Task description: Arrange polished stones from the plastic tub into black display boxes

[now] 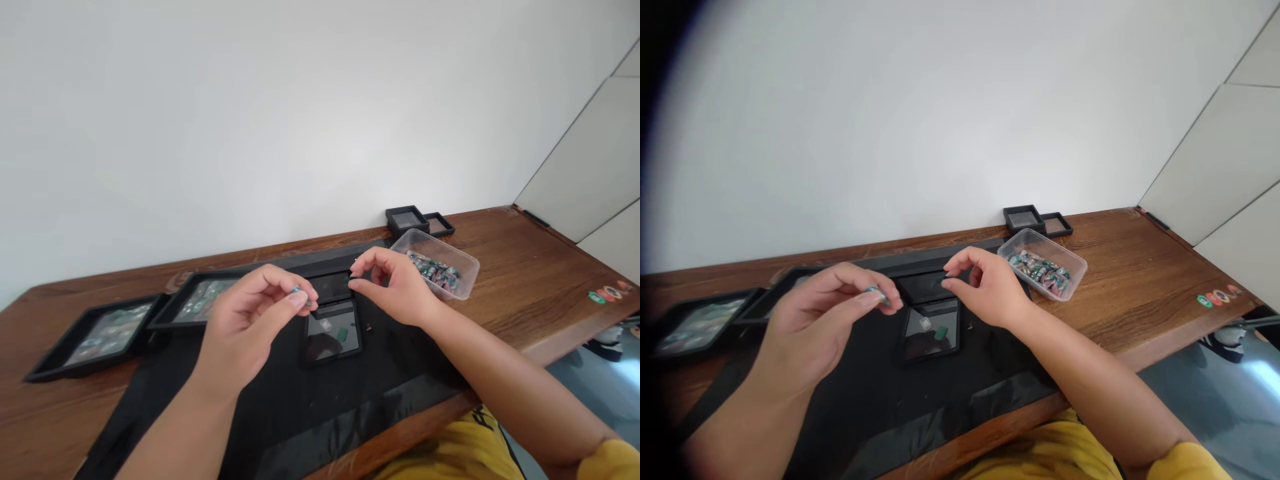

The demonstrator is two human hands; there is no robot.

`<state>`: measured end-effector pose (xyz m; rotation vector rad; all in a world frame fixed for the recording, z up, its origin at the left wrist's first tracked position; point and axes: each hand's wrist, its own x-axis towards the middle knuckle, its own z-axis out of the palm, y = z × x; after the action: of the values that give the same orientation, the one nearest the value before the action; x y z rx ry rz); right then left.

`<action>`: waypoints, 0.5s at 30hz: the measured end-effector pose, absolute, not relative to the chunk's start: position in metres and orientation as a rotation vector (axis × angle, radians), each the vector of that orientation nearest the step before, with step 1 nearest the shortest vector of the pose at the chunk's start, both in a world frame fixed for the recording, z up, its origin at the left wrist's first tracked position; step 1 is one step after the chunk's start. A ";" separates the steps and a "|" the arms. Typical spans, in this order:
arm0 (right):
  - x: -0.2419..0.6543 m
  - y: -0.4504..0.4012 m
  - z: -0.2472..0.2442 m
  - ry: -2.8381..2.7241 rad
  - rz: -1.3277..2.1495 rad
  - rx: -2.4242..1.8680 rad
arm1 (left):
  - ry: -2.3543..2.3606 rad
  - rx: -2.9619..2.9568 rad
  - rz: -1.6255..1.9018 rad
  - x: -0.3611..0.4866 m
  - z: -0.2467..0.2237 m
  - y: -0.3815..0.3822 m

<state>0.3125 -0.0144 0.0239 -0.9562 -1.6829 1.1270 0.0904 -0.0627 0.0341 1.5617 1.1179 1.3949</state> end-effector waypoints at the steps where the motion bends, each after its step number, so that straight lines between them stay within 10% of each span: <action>1: 0.313 -0.016 0.024 -1.758 1.035 -0.976 | 1.123 1.584 1.329 0.090 0.035 -0.063; 15: 0.318 -0.016 0.030 -2.061 0.718 -1.063 | 1.389 1.801 0.675 0.083 0.028 -0.058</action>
<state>0.3181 -0.0161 0.0302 -1.0632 -2.0613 0.7180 0.0834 -0.0576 0.0277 1.8014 1.3890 0.6745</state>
